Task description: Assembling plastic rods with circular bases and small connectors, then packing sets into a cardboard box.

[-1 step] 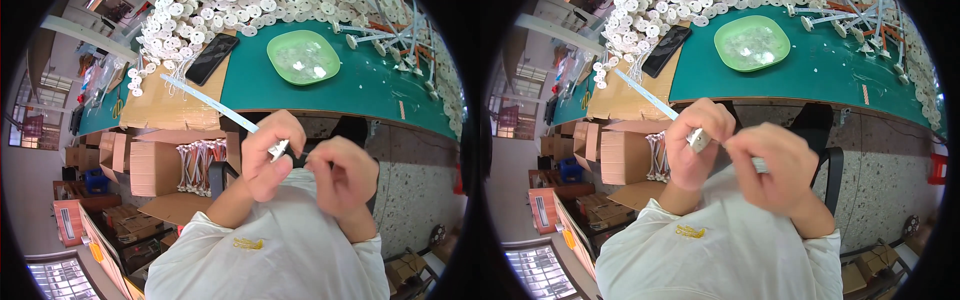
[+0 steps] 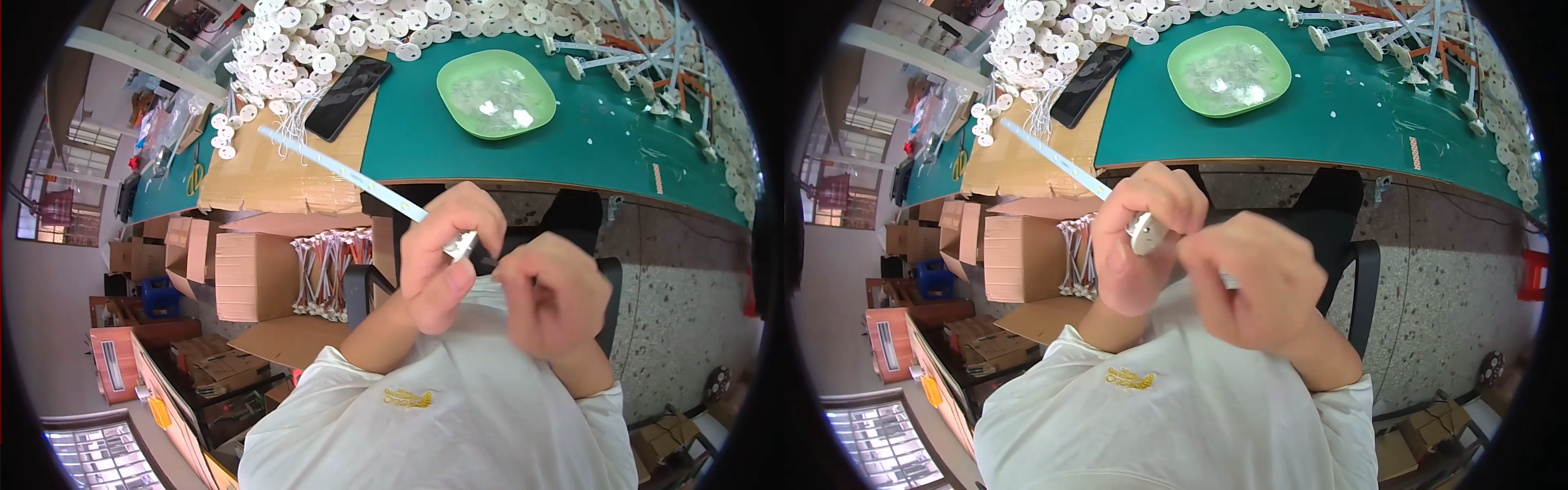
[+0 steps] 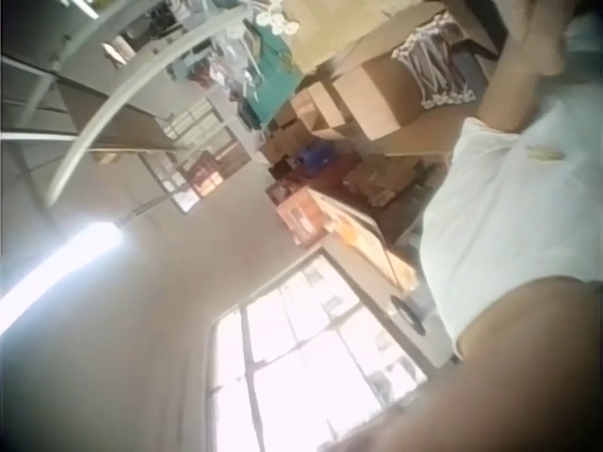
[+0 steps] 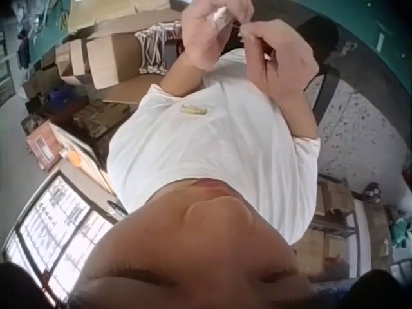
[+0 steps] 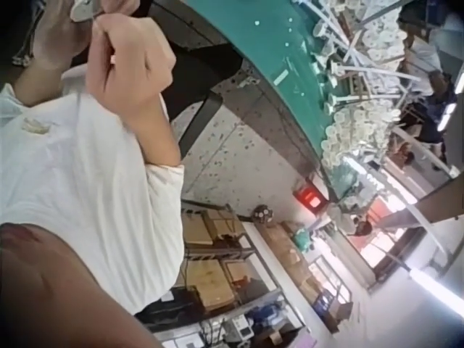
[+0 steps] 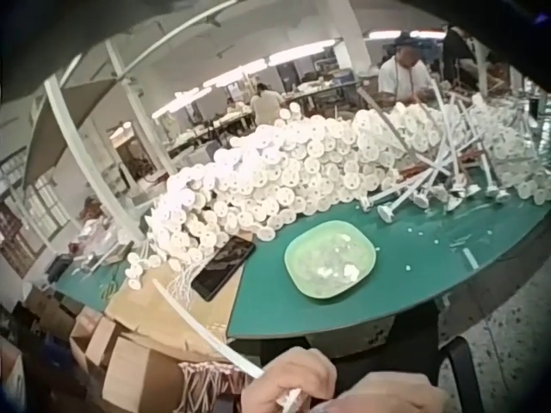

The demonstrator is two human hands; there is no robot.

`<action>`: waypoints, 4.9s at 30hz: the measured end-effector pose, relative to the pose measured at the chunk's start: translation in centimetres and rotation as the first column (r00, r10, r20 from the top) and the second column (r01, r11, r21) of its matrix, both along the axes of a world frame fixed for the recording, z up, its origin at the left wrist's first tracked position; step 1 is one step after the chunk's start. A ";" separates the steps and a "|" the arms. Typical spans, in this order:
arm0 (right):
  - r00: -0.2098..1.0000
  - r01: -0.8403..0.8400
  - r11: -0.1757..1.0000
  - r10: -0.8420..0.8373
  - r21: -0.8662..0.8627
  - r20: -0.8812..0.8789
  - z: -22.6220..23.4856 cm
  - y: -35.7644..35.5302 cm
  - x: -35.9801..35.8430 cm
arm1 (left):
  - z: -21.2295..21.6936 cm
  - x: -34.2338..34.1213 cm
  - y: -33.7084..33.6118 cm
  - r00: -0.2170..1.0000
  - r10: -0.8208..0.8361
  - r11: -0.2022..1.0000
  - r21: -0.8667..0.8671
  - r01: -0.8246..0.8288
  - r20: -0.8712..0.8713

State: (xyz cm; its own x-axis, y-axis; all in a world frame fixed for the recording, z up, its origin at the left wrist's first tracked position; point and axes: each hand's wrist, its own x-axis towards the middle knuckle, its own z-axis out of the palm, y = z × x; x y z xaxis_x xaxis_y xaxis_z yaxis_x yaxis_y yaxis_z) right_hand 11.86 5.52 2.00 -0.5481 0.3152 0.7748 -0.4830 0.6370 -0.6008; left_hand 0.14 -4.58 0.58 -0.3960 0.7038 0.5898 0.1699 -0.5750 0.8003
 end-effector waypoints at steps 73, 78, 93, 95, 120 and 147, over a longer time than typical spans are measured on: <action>0.364 0.889 0.413 -0.900 0.200 0.239 -6.9 20.1 1.8 | 6.6 -39.9 -10.5 0.015 -0.149 0.005 -0.016 -1.000 -0.989; 0.431 0.860 0.493 -0.839 0.130 0.333 -1.7 24.8 2.7 | 1.3 -20.0 -3.9 0.267 0.537 0.416 -0.024 -0.909 -0.801; 0.556 0.745 0.664 -0.671 0.063 0.490 -2.4 25.8 4.1 | -3.8 -2.3 2.1 0.921 0.209 0.939 -0.196 -0.283 -0.328; 0.683 0.707 0.672 -0.567 -0.222 0.459 -1.8 20.5 4.9 | -4.5 -1.8 2.1 0.957 0.122 0.951 -0.245 -0.189 -0.264; 0.977 0.075 0.996 -0.062 0.053 -0.203 -1.1 2.6 0.4 | -2.3 0.6 0.6 0.805 0.206 0.969 0.004 -0.246 -0.557; 0.990 -0.131 0.981 0.137 0.141 -0.035 -0.9 4.0 -2.6 | 0.0 -3.7 1.5 0.879 0.036 0.945 -0.269 -0.184 -0.476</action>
State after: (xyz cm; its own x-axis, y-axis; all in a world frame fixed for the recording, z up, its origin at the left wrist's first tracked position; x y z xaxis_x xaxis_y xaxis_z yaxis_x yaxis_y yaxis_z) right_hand 9.29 9.49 1.15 -0.5422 0.1298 0.8302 -0.5937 0.6400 -0.4878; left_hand -3.53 -3.13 0.60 -0.2176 0.8423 0.4931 0.6079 -0.2783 0.7437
